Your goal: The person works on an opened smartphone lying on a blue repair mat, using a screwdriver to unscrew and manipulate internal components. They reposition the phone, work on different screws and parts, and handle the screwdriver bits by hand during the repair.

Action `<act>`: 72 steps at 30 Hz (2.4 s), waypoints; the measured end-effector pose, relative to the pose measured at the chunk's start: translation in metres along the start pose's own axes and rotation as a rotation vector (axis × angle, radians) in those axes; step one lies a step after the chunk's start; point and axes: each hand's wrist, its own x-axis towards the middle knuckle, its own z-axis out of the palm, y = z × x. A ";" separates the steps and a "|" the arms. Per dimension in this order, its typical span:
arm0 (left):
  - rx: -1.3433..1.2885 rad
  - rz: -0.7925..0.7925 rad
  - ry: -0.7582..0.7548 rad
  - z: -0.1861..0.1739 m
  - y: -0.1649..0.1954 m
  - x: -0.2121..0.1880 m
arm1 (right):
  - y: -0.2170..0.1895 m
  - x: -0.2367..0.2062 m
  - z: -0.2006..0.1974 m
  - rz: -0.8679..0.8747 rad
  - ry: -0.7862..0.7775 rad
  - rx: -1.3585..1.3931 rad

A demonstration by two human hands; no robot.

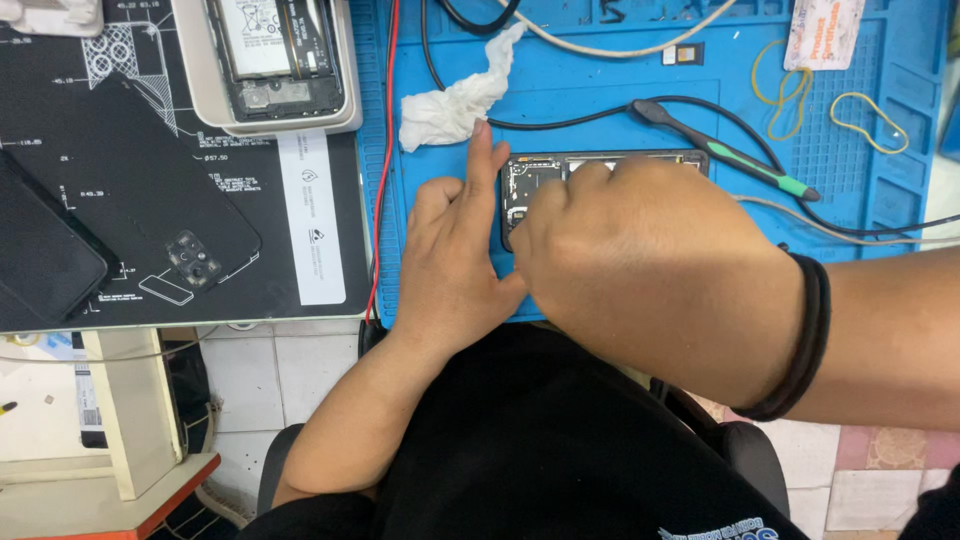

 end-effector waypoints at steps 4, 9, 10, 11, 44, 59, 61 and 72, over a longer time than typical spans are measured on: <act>0.011 0.017 0.060 0.002 0.001 -0.001 | 0.002 0.004 -0.004 -0.041 0.285 0.090; -0.008 0.030 0.075 0.000 0.002 0.000 | 0.002 0.002 -0.002 -0.010 0.375 0.150; -0.002 0.021 0.067 0.000 0.002 0.000 | 0.001 0.001 0.000 -0.006 0.288 0.102; 0.004 0.012 0.060 -0.001 0.002 0.000 | -0.001 0.001 0.002 -0.001 0.202 0.054; -0.031 0.022 0.033 -0.007 0.005 0.002 | 0.016 -0.009 0.012 0.043 0.227 0.309; -0.336 0.087 0.054 -0.038 0.039 0.009 | 0.036 -0.081 0.075 0.535 0.460 1.228; -0.343 0.085 0.043 -0.037 0.041 0.012 | 0.035 -0.085 0.077 0.533 0.488 1.242; -0.320 0.143 -0.016 -0.032 0.047 0.020 | 0.022 -0.097 0.090 0.548 0.534 1.328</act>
